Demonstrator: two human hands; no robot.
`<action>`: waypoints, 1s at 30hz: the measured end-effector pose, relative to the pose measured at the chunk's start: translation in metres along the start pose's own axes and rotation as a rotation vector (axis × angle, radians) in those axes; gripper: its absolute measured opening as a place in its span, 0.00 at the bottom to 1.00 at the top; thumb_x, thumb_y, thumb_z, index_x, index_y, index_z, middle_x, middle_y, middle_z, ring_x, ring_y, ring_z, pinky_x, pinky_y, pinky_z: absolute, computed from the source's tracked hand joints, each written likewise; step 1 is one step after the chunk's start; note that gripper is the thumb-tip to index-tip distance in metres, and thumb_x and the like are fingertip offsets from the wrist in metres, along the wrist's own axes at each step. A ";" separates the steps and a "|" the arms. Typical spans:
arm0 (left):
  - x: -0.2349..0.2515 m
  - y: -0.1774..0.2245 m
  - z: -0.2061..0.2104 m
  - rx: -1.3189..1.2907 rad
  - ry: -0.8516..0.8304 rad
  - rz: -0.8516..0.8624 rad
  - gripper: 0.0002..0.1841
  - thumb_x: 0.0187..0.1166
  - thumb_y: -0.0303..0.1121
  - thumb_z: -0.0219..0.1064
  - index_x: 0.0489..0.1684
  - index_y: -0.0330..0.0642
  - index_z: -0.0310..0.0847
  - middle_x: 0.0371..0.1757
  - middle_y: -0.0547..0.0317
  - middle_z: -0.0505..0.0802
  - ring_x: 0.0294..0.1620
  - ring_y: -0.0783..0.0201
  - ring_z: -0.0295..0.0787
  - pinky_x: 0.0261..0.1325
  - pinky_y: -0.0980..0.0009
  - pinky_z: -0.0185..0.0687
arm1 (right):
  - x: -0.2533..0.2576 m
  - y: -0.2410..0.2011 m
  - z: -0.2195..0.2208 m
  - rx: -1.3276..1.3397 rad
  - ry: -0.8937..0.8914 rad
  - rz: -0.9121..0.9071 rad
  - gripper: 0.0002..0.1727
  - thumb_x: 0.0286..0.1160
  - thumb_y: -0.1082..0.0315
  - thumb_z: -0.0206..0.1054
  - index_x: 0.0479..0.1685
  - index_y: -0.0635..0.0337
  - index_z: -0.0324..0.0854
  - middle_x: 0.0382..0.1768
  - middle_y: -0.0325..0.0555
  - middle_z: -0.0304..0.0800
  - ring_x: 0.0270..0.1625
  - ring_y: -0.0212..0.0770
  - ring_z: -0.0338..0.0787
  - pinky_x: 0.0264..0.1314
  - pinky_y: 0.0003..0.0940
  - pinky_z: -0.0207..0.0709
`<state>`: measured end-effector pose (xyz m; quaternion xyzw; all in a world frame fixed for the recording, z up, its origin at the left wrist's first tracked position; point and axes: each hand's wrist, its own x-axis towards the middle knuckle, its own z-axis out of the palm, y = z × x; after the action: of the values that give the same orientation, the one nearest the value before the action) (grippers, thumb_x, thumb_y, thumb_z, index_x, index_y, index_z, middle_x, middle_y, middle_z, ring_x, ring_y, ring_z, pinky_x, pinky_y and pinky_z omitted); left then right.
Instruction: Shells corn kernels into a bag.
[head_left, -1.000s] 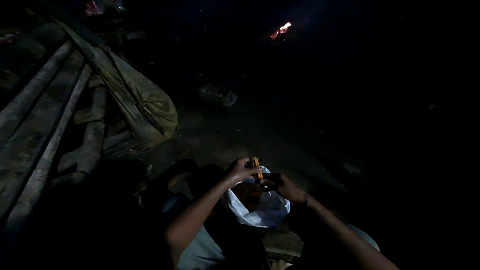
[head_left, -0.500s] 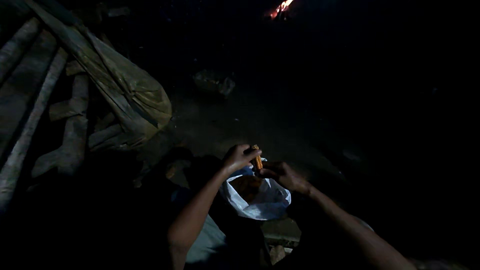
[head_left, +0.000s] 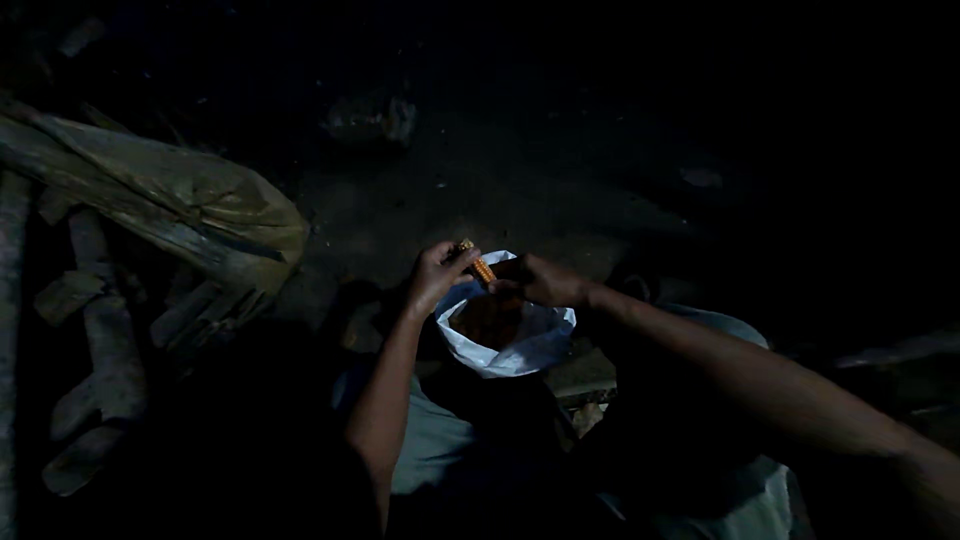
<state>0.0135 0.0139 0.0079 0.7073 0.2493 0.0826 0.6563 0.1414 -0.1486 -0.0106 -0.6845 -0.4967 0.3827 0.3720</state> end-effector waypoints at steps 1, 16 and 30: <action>0.000 -0.001 0.001 0.004 0.006 -0.001 0.14 0.84 0.30 0.68 0.57 0.27 0.80 0.49 0.48 0.90 0.42 0.67 0.90 0.49 0.69 0.90 | -0.001 0.000 0.001 -0.029 0.001 -0.010 0.12 0.87 0.69 0.62 0.56 0.68 0.86 0.40 0.48 0.90 0.39 0.33 0.86 0.51 0.33 0.81; -0.001 -0.004 0.009 -0.023 0.055 -0.001 0.14 0.84 0.30 0.67 0.57 0.25 0.80 0.50 0.46 0.89 0.44 0.66 0.90 0.51 0.69 0.90 | -0.003 -0.002 -0.003 -0.117 -0.033 0.001 0.15 0.86 0.75 0.60 0.66 0.69 0.82 0.53 0.58 0.90 0.53 0.45 0.89 0.63 0.43 0.80; -0.002 -0.002 0.006 -0.049 0.062 0.015 0.14 0.83 0.29 0.69 0.57 0.26 0.79 0.49 0.46 0.89 0.43 0.66 0.90 0.50 0.69 0.90 | 0.003 0.003 0.006 0.003 0.068 -0.016 0.15 0.87 0.71 0.61 0.64 0.70 0.82 0.47 0.50 0.89 0.42 0.30 0.86 0.53 0.29 0.81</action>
<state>0.0142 0.0078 0.0052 0.6900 0.2621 0.1156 0.6648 0.1378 -0.1460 -0.0167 -0.6925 -0.4887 0.3568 0.3928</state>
